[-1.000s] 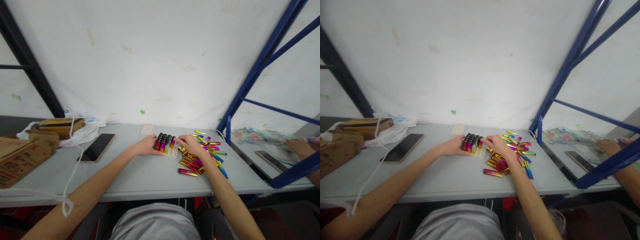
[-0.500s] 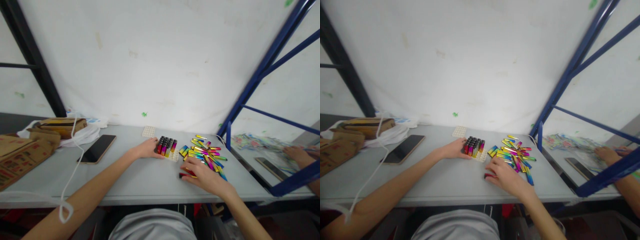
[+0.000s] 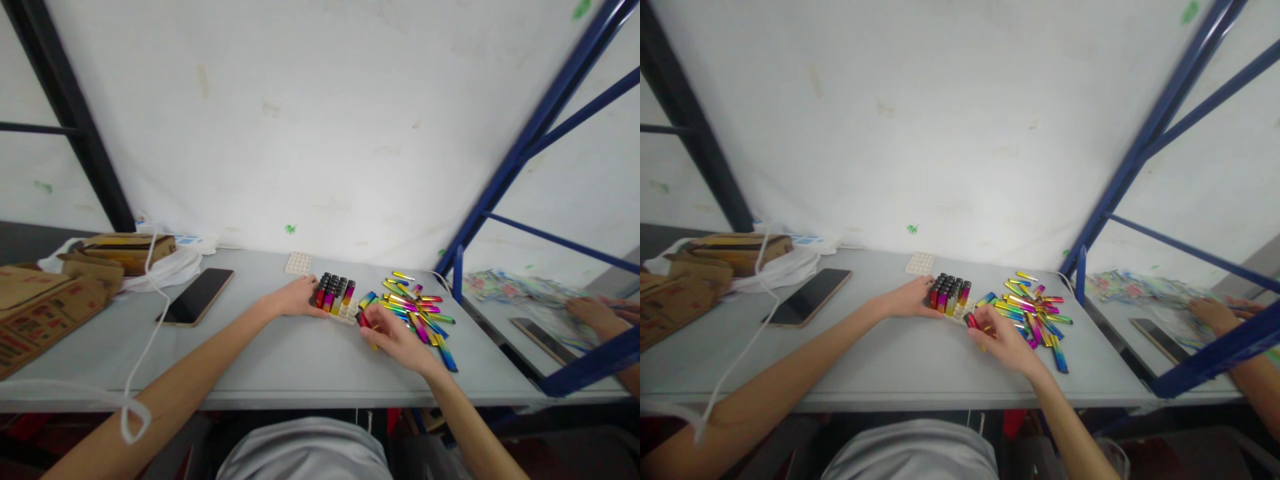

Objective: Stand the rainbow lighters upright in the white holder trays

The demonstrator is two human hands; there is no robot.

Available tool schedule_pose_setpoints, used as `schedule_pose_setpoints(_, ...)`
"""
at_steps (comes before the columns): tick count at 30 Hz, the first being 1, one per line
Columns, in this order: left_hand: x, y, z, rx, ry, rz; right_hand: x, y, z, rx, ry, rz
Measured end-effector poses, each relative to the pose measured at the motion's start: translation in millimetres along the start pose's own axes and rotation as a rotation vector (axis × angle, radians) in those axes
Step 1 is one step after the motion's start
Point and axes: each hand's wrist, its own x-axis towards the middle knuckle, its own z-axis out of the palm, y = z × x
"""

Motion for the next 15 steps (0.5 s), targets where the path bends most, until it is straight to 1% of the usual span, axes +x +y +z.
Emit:
schedule_pose_setpoints(1,0.1,0.0,0.0,-0.002,-0.005,-0.004,6.1,-1.2,-0.2,0.102,0.01,-0.008)
schedule_pose_setpoints(3,0.3,0.3,-0.1,-0.014,-0.014,-0.012,19.7,-6.6,-3.3,0.234,0.013,-0.012)
schedule_pose_setpoints(5,0.3,0.9,-0.6,-0.026,-0.017,-0.017,35.6,-14.4,-9.8,0.299,0.029,0.003)
schedule_pose_setpoints(8,0.1,2.4,-2.1,-0.029,-0.031,-0.022,63.6,-22.8,-22.2,0.396,0.099,0.004)
schedule_pose_setpoints(11,-0.2,3.6,-3.8,-0.023,-0.05,-0.02,92.2,-18.8,-29.9,0.525,0.077,0.034)
schedule_pose_setpoints(13,-0.5,3.8,-4.5,-0.026,-0.045,-0.021,107.3,-8.5,-29.4,0.554,0.148,0.044)
schedule_pose_setpoints(15,-0.8,3.9,-4.8,-0.035,-0.034,-0.021,116.6,5.2,-25.8,0.524,0.3,0.035)
